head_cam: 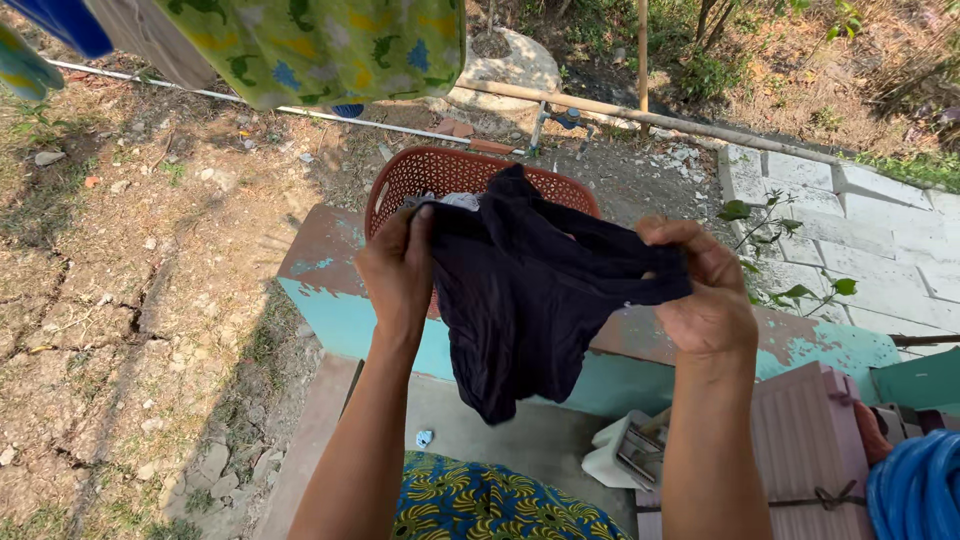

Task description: The person takes wet clothes from a laundry basket, places them on hangers, and hangs them on a clothesline. Items handled include a red shirt, a beige towel, a brown skirt, and a dark blue Adidas shirt.

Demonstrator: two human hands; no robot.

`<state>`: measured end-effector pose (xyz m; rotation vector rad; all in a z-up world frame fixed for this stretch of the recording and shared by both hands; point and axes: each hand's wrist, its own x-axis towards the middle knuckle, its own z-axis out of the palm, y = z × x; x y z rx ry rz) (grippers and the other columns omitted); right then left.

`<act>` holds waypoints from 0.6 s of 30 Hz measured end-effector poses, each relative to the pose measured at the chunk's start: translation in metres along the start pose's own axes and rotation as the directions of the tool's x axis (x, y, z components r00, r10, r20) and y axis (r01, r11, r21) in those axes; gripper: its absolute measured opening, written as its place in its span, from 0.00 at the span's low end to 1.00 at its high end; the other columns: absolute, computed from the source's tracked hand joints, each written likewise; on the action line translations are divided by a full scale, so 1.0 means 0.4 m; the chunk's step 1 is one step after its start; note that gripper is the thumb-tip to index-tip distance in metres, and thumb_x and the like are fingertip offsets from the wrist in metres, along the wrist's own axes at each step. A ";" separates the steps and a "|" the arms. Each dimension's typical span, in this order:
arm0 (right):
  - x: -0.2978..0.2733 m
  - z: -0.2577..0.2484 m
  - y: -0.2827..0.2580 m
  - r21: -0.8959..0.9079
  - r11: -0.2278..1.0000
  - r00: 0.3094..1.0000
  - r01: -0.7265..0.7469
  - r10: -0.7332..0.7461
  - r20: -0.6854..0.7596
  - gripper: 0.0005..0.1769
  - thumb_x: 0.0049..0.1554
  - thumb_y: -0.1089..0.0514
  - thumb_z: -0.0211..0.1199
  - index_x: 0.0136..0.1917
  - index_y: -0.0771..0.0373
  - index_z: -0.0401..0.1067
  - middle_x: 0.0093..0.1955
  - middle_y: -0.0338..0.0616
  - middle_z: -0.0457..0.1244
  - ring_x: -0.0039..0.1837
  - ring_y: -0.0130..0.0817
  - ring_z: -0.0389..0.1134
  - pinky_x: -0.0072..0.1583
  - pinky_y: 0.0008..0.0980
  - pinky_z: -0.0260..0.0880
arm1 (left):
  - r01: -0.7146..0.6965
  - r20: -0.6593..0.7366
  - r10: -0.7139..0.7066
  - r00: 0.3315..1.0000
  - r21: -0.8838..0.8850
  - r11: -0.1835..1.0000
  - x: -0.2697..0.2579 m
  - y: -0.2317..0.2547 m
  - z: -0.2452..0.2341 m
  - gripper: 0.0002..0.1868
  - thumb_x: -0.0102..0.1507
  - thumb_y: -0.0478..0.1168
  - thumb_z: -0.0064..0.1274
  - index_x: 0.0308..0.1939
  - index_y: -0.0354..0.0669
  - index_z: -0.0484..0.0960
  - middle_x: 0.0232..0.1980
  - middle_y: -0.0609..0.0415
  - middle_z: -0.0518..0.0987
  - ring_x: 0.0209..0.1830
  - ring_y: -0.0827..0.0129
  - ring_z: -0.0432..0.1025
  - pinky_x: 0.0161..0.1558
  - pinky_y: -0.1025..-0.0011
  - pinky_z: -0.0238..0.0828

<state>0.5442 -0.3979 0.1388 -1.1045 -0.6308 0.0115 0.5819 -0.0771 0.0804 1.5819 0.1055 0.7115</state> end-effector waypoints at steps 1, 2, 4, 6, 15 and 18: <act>-0.010 0.010 -0.022 0.074 0.997 0.999 0.016 -0.013 -0.044 0.20 0.57 0.68 0.72 0.62 0.68 0.74 0.61 0.44 0.62 0.62 0.33 0.66 0.64 0.33 0.66 | 0.208 -0.005 -0.213 0.977 -0.196 0.958 -0.011 -0.022 -0.011 0.14 0.72 0.45 0.57 0.44 0.34 0.86 0.31 0.52 0.75 0.26 0.65 0.66 0.29 0.67 0.60; -0.022 0.022 -0.039 0.146 0.989 0.996 0.036 -0.023 -0.088 0.23 0.53 0.70 0.71 0.62 0.66 0.74 0.62 0.45 0.63 0.64 0.36 0.66 0.66 0.36 0.68 | 0.395 0.036 -0.413 0.910 -0.379 0.837 -0.022 -0.040 -0.021 0.16 0.73 0.46 0.55 0.43 0.34 0.86 0.29 0.50 0.73 0.24 0.62 0.62 0.26 0.65 0.55; -0.044 0.045 -0.054 0.040 0.996 0.986 0.081 -0.075 -0.151 0.25 0.50 0.73 0.70 0.61 0.65 0.74 0.64 0.44 0.64 0.65 0.36 0.67 0.67 0.37 0.69 | 0.482 0.148 -0.500 0.853 -0.588 0.649 -0.042 -0.063 -0.047 0.15 0.70 0.48 0.52 0.43 0.37 0.81 0.34 0.49 0.80 0.30 0.59 0.74 0.33 0.63 0.72; -0.062 0.065 -0.044 -0.309 0.943 0.970 0.121 -0.179 -0.167 0.25 0.52 0.77 0.70 0.62 0.66 0.73 0.66 0.42 0.63 0.64 0.31 0.65 0.64 0.32 0.68 | 0.516 0.231 -0.533 0.814 -0.709 0.480 -0.066 -0.064 -0.065 0.15 0.69 0.49 0.48 0.45 0.41 0.78 0.37 0.50 0.84 0.35 0.57 0.80 0.38 0.60 0.81; -0.346 -0.069 -0.048 -0.661 0.580 0.701 -0.475 -0.205 -0.683 0.05 0.63 0.64 0.60 0.52 0.65 0.73 0.46 0.38 0.68 0.51 0.27 0.69 0.52 0.27 0.68 | 0.498 0.311 -0.511 0.801 -0.820 0.282 -0.290 -0.210 -0.101 0.14 0.77 0.50 0.50 0.53 0.44 0.70 0.41 0.56 0.75 0.34 0.66 0.69 0.33 0.65 0.70; -0.466 -0.049 -0.046 -0.035 0.988 0.832 -0.148 0.105 -0.545 0.04 0.62 0.66 0.62 0.52 0.63 0.73 0.43 0.39 0.65 0.49 0.28 0.66 0.53 0.29 0.68 | 0.773 0.373 -0.755 0.538 -0.575 0.266 -0.463 -0.193 -0.042 0.17 0.69 0.51 0.50 0.57 0.53 0.67 0.49 0.57 0.74 0.38 0.60 0.69 0.36 0.59 0.69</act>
